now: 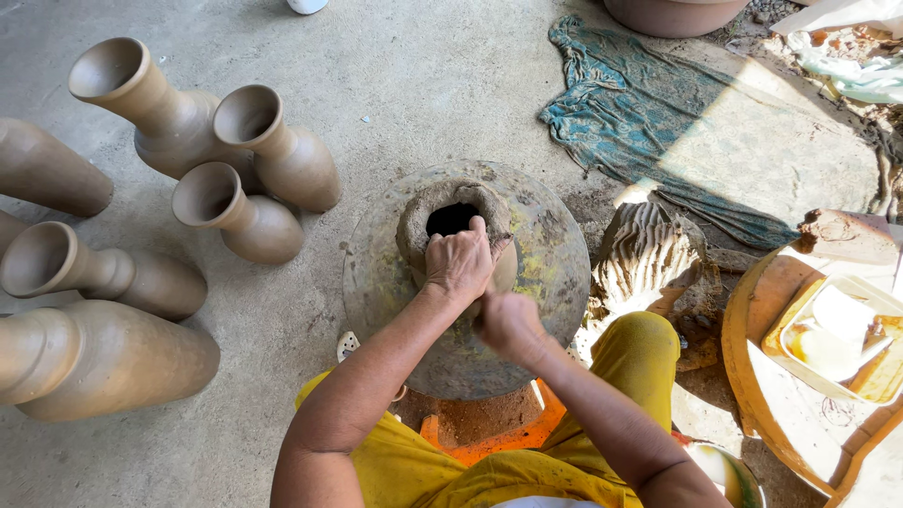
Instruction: The person attaches a coil of clay to a vessel on a spinning potter's wheel and shapes the neck by hand. They then use a wet cloth and a wooden tool to smooth and refine the rim.
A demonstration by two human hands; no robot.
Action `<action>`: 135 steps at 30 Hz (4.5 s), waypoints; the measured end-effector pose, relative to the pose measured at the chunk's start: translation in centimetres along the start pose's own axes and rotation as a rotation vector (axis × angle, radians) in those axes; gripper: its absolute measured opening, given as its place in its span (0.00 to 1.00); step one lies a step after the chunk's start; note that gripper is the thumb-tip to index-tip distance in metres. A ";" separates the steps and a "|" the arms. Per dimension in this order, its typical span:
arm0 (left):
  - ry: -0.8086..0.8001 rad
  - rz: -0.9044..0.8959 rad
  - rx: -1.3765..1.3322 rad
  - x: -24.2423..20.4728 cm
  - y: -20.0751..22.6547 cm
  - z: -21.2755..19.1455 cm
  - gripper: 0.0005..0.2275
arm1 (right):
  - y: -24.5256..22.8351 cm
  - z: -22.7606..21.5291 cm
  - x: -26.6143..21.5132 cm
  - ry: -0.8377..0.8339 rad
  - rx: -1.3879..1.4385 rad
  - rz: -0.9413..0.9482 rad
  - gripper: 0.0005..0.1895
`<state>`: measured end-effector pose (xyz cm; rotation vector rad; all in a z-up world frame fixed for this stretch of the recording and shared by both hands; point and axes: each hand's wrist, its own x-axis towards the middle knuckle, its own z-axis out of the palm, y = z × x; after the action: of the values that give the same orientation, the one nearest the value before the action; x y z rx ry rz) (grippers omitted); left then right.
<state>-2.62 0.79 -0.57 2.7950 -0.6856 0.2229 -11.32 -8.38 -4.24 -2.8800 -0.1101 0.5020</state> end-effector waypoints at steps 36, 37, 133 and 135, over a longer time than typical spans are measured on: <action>0.101 0.250 0.031 0.1 -3.3 -1.6 0.18 | 5.9 -4.9 4.1 0.486 0.124 -0.075 0.31; 0.086 0.227 0.020 0.3 -3.0 -1.7 0.18 | 5.7 -4.9 4.0 0.464 0.126 -0.052 0.28; -0.029 0.124 0.303 11.3 -9.1 2.3 0.01 | 15.7 10.5 8.9 -0.019 0.019 0.307 0.56; 0.051 0.133 0.272 11.4 -9.4 3.6 0.03 | 14.9 10.3 8.2 -0.039 -0.002 0.302 0.56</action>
<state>12.08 2.88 -3.57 2.9878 -0.8902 0.4430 -6.61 -19.96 -19.69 -2.9025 0.3237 0.6094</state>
